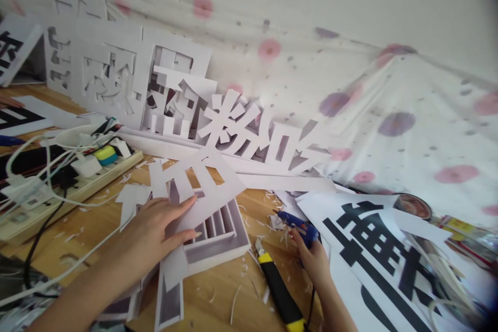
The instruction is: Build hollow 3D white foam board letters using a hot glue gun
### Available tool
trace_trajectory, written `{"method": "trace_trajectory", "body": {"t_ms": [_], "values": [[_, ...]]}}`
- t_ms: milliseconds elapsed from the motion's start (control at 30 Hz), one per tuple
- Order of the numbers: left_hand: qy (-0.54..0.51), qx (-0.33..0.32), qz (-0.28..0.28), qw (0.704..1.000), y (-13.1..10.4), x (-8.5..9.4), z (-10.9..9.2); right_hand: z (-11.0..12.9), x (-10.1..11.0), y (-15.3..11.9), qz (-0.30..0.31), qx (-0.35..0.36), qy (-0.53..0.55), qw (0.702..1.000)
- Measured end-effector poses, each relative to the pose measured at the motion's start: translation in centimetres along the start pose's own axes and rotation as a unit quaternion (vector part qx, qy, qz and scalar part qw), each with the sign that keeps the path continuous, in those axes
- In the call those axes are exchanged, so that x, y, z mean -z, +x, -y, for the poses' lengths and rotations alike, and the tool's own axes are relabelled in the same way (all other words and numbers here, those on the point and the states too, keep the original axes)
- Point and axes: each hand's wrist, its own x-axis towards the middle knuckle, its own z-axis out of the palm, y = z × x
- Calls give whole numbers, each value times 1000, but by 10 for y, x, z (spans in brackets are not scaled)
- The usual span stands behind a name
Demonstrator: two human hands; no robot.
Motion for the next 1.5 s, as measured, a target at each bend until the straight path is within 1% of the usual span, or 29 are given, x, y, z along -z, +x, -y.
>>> {"method": "trace_trajectory", "body": {"t_ms": [133,200,267,300,333,400,433,467,500,533,567,633,700,733,800,900,1100,1200,1333,1433,1500], "values": [[18,-13,7,1000,0,-5,-7,-3,-2,-1,46,-46,5,998],[19,-25,14,999,0,-6,-9,-3,-2,-1,43,-52,10,998],[24,-38,20,999,-1,-7,-10,-4,0,-3,19,-35,39,998],[29,-41,25,998,-2,-8,-11,-3,3,-4,-7,-17,55,998],[35,-41,31,998,-2,-8,-11,-2,7,-6,-46,7,65,997],[43,-45,57,996,-4,-8,-14,3,17,-11,-145,68,58,985],[45,-50,72,995,-4,-8,-17,8,22,-15,-197,103,47,974],[44,-59,87,993,-5,-8,-20,15,27,-18,-229,142,36,962],[44,-69,99,992,-5,-7,-23,22,30,-22,-235,183,30,954],[44,-77,108,990,-5,-7,-26,30,32,-25,-209,226,29,951],[46,-84,114,989,-5,-6,-29,38,32,-29,-157,268,29,950],[49,-95,119,987,-5,-6,-33,53,27,-34,-23,337,32,941],[53,-107,124,985,-5,-6,-34,66,17,-36,89,381,36,920],[54,-112,128,984,-6,-7,-35,71,12,-36,125,393,40,910],[57,-116,133,983,-6,-8,-36,77,2,-36,164,402,48,900],[53,-123,141,981,-7,-11,-40,80,-5,-35,186,389,59,900],[69,-135,130,980,-9,-20,-45,75,-4,-35,200,375,75,902],[81,-133,95,983,-12,-23,-44,72,-6,-35,208,373,67,901],[110,-125,38,985,-19,-26,-40,69,-15,-34,215,368,67,902],[116,-121,15,986,-23,-27,-36,67,-22,-34,218,357,71,906],[115,-123,10,986,-24,-28,-34,67,-24,-35,224,349,70,907]]}}
